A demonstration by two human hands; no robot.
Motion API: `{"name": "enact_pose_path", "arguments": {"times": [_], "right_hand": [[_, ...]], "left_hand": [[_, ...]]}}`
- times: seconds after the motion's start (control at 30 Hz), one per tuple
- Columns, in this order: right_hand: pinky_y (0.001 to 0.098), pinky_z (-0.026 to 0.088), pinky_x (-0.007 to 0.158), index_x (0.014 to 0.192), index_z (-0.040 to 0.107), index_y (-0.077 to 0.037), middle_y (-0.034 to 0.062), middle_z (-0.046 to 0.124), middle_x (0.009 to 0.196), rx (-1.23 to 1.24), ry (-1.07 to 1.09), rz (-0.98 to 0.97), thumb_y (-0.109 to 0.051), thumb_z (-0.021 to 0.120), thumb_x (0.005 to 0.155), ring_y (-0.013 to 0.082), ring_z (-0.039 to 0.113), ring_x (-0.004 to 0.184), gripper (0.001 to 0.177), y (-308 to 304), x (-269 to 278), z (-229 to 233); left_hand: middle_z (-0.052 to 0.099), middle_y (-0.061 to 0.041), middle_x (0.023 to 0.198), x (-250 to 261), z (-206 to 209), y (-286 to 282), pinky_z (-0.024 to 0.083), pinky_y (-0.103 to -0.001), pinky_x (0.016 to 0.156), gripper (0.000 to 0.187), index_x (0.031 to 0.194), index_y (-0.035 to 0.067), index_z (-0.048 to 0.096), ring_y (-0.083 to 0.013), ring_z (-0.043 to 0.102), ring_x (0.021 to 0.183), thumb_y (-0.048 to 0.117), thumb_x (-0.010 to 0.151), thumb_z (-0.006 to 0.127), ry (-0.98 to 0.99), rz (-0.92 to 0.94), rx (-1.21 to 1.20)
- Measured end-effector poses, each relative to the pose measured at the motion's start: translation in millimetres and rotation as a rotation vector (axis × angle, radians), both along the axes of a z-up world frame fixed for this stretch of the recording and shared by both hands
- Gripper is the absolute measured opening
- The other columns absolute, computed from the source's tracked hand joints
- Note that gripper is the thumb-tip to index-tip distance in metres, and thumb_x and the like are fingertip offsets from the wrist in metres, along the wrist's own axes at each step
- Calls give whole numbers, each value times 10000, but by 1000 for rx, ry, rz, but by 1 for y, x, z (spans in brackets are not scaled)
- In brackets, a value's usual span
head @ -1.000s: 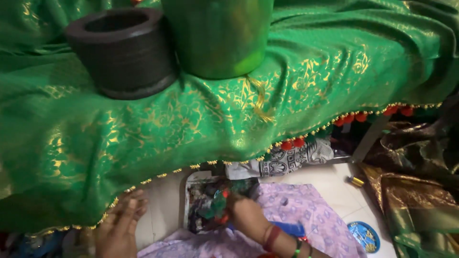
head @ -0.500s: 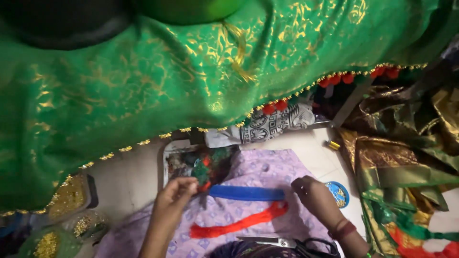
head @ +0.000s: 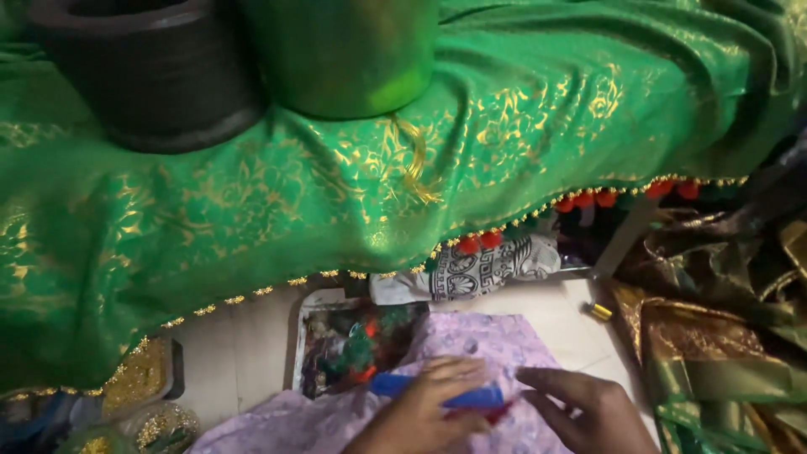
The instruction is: Sewing and attaching red decorative tassels and gold beads to the edge of a green fabric.
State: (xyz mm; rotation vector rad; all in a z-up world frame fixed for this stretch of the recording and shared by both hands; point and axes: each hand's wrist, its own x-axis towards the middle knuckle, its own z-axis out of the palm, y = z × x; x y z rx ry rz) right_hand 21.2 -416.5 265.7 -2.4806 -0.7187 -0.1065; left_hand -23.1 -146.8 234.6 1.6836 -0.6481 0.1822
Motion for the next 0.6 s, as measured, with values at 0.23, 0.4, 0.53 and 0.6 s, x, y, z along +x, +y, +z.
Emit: {"name": "enact_pose_path", "arguments": {"times": [0.23,0.4,0.53,0.6], "right_hand": [[302,603,655,1246,646,-63,99,759,896,798,47,-40,38,730,821,181,738,778,445,25,38,54],[356,614,785,1111,637,47,133,716,937,1109,-21,-321,76,614,926,219,713,851,188,-4,48,125],[357,587,698,1111,553,37,163,682,923,1230,-63,-226,-6,539,1107,230,699,804,45,-18,58,132],[356,571,620,1143,518,20,173,679,913,1224,-35,-245,-40,514,1134,233,683,742,61,-6,69,119]], "left_hand": [[679,-130,902,45,-12,-60,531,-402,800,197,1170,82,693,-269,680,855,156,987,695,316,37,-23],[650,-186,806,76,-106,-24,496,-454,735,110,873,21,658,-369,654,818,96,952,678,-51,231,224],[671,-171,816,104,-138,12,486,-476,703,128,886,61,694,-379,625,806,156,818,746,18,608,574],[690,-161,871,117,-95,18,481,-485,707,230,912,63,697,-390,621,847,194,763,814,-48,706,590]]}}
